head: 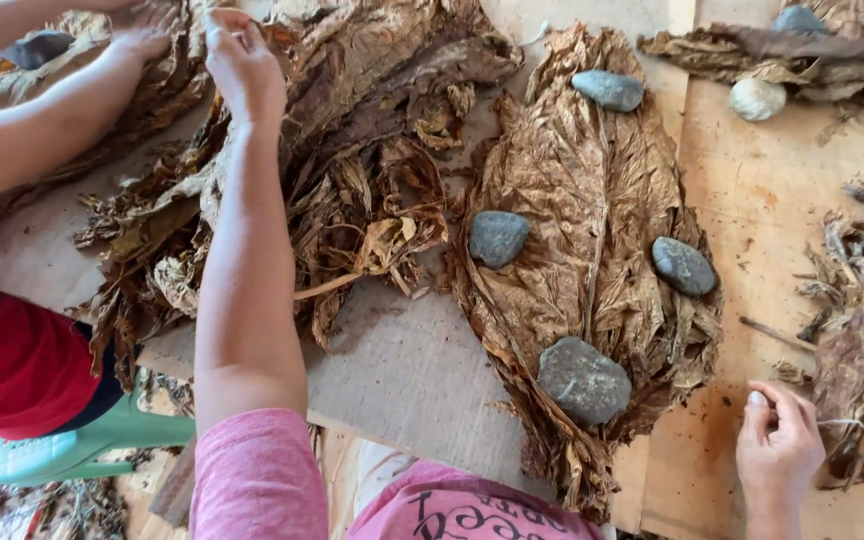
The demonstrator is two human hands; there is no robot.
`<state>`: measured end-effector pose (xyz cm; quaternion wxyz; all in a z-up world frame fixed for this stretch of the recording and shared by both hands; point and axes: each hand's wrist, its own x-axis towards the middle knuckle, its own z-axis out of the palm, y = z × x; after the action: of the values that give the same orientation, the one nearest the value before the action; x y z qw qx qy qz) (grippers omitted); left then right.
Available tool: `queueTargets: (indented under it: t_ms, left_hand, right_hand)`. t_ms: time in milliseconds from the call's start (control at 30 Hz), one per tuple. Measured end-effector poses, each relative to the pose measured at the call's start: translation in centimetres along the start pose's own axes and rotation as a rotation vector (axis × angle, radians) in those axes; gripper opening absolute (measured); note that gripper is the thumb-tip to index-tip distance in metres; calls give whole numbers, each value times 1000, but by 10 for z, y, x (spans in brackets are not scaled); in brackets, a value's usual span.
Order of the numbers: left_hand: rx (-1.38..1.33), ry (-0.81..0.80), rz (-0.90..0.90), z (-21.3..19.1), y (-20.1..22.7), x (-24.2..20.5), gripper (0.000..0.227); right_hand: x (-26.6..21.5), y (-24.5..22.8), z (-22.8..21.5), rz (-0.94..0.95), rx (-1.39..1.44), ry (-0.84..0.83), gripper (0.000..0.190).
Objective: The person places several smooth stones on a large dried leaf laid on a wooden table, then repeatedly lifts and repositions the leaf to adjust the stones and flatten the material. The hands work directly on the leaf and stones without using any tools.
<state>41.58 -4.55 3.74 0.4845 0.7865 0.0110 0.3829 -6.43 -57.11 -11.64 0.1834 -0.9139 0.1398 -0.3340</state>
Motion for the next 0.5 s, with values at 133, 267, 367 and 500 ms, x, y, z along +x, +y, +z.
queueTargets:
  t_ms: [133,267,367,500]
  left_hand:
    - [-366,88,-235,-15,-8,17,14]
    - [223,277,-187,-18,5,6,39]
    - [477,-224,-149,-8,16,-17,5]
    - [877,-565,-232,-3,0,-34,62]
  right_hand:
    - [-2,-4,-2,11,-6,-18,17]
    - [-5,6,3,-4,-39,-4,15]
    - [-3,1,-1,18,-26,-26,18]
    - [1,-11,-6,44,-16,-62,17]
